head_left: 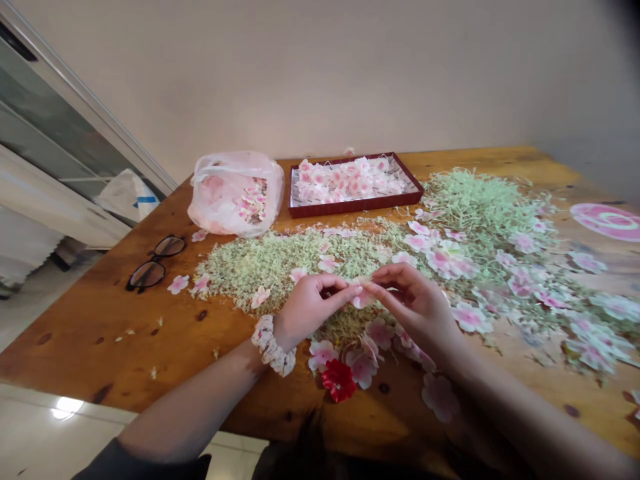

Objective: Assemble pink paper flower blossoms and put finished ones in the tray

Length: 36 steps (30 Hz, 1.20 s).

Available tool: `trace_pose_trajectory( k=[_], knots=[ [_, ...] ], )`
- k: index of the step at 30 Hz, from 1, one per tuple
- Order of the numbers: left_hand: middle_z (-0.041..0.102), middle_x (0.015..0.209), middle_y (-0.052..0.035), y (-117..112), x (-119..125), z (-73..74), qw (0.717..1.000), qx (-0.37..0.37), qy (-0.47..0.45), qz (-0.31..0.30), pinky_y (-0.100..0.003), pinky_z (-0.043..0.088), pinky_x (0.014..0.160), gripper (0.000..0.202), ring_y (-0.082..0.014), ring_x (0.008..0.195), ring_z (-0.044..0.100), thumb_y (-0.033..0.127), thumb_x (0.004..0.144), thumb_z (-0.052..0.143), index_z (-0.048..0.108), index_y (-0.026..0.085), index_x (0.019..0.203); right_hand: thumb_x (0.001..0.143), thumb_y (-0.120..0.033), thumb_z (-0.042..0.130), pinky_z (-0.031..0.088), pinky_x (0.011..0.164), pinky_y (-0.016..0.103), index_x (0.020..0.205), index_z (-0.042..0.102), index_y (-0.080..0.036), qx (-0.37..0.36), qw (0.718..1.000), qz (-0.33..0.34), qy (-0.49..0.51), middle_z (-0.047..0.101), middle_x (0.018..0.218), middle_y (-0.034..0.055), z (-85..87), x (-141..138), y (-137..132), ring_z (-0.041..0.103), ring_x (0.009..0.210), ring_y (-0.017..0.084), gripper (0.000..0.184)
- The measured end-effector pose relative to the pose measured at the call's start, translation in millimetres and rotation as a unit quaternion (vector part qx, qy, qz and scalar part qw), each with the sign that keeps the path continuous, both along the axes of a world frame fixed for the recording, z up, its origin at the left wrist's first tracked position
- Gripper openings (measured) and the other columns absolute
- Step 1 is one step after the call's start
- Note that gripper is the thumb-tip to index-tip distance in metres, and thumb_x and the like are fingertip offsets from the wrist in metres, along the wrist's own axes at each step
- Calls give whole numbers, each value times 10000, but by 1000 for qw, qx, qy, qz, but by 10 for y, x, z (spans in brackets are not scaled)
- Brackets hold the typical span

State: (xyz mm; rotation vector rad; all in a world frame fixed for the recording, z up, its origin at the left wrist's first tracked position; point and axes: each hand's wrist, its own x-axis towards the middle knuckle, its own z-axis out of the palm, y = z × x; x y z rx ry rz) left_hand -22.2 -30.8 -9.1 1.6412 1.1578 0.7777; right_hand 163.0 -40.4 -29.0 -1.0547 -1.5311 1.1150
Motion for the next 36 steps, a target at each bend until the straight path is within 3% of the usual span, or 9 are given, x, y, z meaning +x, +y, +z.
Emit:
trace_pose_trajectory(
  k=[6, 14, 22, 27, 31, 33, 36],
  knots=[
    [668, 761, -20, 14, -17, -33, 999, -22, -26, -5, -253, 432, 644, 261, -128, 678, 568, 399, 849, 566, 694, 172, 878, 824, -319, 641, 578, 715, 298, 945, 571, -190, 7, 1000, -10, -5, 660, 866, 61, 1, 1, 4, 658, 808, 164, 189],
    [678, 739, -22, 22, -1, -11, 999, -27, -30, 12, -251, 451, 645, 196, -129, 670, 584, 345, 799, 636, 687, 157, 778, 825, -323, 639, 576, 720, 307, 948, 570, -190, 12, 1000, -13, -14, 656, 872, 63, -13, 9, 8, 654, 815, 168, 193],
    [688, 821, -32, 9, -4, -64, 998, -37, -43, -9, -262, 452, 699, 216, -140, 741, 599, 361, 811, 620, 688, 162, 862, 834, -302, 631, 552, 711, 282, 932, 574, -199, 18, 1000, -9, -5, 648, 849, 44, 3, 0, -16, 644, 782, 148, 153],
    [658, 774, -19, 22, -20, -72, 998, -32, -44, 23, -255, 442, 663, 213, -126, 685, 570, 362, 811, 616, 666, 155, 812, 863, -344, 576, 494, 622, 289, 927, 606, -204, 68, 984, -32, -163, 645, 867, 51, 56, 198, 138, 613, 745, 166, 157],
    [604, 709, 1, 34, -20, -44, 997, -44, -62, 33, -233, 411, 630, 188, -103, 638, 519, 326, 811, 618, 642, 146, 764, 855, -298, 575, 465, 679, 333, 839, 638, -187, 134, 926, 36, -350, 632, 821, 65, 41, 319, 249, 598, 757, 200, 129],
    [578, 687, 8, 33, -17, -30, 997, -34, -61, 30, -229, 396, 630, 183, -100, 636, 497, 306, 812, 615, 629, 144, 731, 853, -271, 576, 462, 693, 337, 861, 632, -171, 156, 905, 54, -393, 618, 834, 78, 7, 313, 256, 596, 781, 213, 115],
    [564, 687, 10, 27, -17, -22, 998, -30, -57, 26, -228, 383, 634, 190, -100, 640, 482, 307, 821, 602, 625, 142, 728, 860, -230, 569, 458, 677, 311, 840, 617, -160, 160, 899, 57, -404, 606, 835, 76, -38, 273, 246, 590, 759, 196, 87]
  ],
)
